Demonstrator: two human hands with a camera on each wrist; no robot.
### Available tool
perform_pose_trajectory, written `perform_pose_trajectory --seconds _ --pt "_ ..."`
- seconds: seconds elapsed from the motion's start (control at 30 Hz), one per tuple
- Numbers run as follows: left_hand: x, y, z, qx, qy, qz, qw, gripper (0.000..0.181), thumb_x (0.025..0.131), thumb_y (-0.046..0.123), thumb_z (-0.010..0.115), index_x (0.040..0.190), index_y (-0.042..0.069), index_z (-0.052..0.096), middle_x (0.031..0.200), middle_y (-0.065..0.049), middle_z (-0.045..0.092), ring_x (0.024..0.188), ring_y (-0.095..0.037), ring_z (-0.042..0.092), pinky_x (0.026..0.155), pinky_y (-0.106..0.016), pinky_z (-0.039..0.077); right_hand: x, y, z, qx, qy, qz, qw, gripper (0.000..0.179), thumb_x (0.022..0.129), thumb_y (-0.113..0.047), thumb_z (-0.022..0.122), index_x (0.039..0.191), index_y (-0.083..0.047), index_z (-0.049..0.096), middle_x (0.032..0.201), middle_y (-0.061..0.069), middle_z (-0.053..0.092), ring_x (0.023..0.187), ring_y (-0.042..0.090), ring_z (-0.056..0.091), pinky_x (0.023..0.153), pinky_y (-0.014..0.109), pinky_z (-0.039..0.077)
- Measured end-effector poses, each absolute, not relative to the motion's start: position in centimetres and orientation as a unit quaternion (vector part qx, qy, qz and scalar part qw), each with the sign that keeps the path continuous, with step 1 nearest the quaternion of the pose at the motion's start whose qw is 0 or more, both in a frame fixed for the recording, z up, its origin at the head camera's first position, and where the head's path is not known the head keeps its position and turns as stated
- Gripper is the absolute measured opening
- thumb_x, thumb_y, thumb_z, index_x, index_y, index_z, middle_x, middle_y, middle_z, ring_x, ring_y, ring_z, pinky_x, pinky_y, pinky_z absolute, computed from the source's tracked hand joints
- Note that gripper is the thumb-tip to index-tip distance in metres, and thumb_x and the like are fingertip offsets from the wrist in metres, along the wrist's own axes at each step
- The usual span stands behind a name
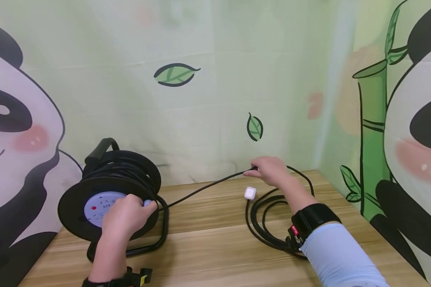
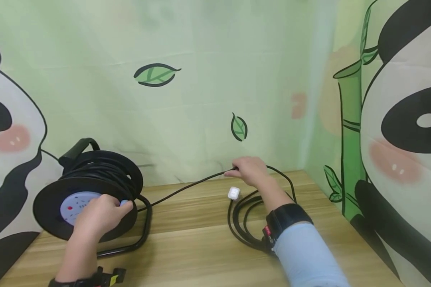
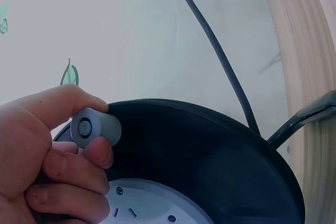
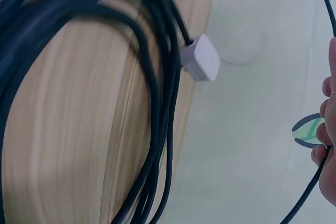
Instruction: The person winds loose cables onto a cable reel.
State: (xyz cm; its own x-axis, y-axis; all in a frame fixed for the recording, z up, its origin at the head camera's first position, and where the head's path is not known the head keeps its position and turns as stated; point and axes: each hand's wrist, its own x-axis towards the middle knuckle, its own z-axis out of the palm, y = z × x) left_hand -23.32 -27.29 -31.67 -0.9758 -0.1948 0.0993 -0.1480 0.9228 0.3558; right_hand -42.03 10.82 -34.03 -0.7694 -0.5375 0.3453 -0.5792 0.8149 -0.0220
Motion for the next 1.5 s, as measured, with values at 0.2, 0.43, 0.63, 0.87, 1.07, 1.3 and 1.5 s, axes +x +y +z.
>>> perform_pose_trajectory --seconds 0.2,0.43,0.63,0.87,1.07,1.3,1.5 --pt "-23.4 -27.3 -31.6 0.089 -0.978 -0.174 0.071 0.052 0.089 0.052 0.051 0.056 0.013 0.045 0.055 -0.001 0.039 0.051 -0.021 0.045 0.043 -0.032 0.030 -42.0 11.4 -33.9 0.292 -0.943 0.077 0.136 0.044 0.090 -0.060 0.053 0.074 -0.019 0.051 0.064 -0.004 0.047 0.058 0.015 0.044 0.051 0.030 0.033" --pt "-23.2 -27.2 -31.8 0.087 -0.978 -0.181 0.059 0.053 0.090 0.052 0.052 0.056 0.013 0.045 0.053 0.000 0.037 0.051 -0.020 0.044 0.043 -0.032 0.030 -41.6 11.2 -33.8 0.285 -0.948 0.080 0.119 0.043 0.090 -0.059 0.054 0.075 -0.019 0.052 0.065 -0.004 0.048 0.059 0.015 0.044 0.051 0.031 0.033" --pt "-23.3 -27.4 -31.7 0.075 -0.979 -0.184 0.053 0.053 0.092 0.051 0.052 0.054 0.013 0.045 0.052 0.002 0.036 0.049 -0.020 0.044 0.043 -0.031 0.030 -41.2 11.1 -33.7 0.289 -0.948 0.072 0.115 0.045 0.091 -0.059 0.054 0.070 -0.019 0.049 0.061 -0.004 0.044 0.057 0.014 0.042 0.049 0.030 0.032" --pt "-23.3 -27.8 -32.2 0.055 -0.980 -0.191 0.029 0.053 0.091 0.049 0.055 0.052 0.015 0.044 0.050 0.004 0.034 0.047 -0.017 0.043 0.044 -0.030 0.030 -40.6 10.3 -33.8 0.303 -0.945 0.068 0.099 0.050 0.089 -0.061 0.053 0.065 -0.018 0.045 0.059 -0.005 0.039 0.054 0.012 0.039 0.048 0.029 0.030" --pt "-23.7 -28.2 -32.8 0.047 -0.975 -0.215 0.004 0.050 0.089 0.045 0.059 0.051 0.016 0.044 0.050 0.004 0.036 0.045 -0.014 0.039 0.043 -0.028 0.028 -40.2 9.4 -33.9 0.320 -0.940 0.055 0.104 0.053 0.088 -0.066 0.051 0.063 -0.020 0.043 0.057 -0.007 0.037 0.052 0.011 0.037 0.047 0.028 0.029" --pt "-24.0 -28.9 -33.5 0.034 -0.975 -0.215 -0.033 0.040 0.089 0.042 0.060 0.071 0.008 0.067 0.068 -0.002 0.062 0.061 -0.019 0.051 0.054 -0.034 0.040 -39.6 7.7 -34.2 0.326 -0.939 0.056 0.092 0.052 0.088 -0.064 0.053 0.062 -0.020 0.042 0.056 -0.008 0.035 0.052 0.010 0.036 0.048 0.027 0.029" --pt "-24.3 -29.4 -34.3 0.028 -0.972 -0.228 -0.048 0.037 0.088 0.038 0.063 0.066 0.008 0.065 0.063 -0.003 0.061 0.059 -0.018 0.052 0.057 -0.034 0.041 -39.1 6.2 -34.6 0.333 -0.937 0.053 0.090 0.052 0.087 -0.067 0.050 0.062 -0.021 0.046 0.057 -0.009 0.039 0.053 0.009 0.039 0.048 0.026 0.031"
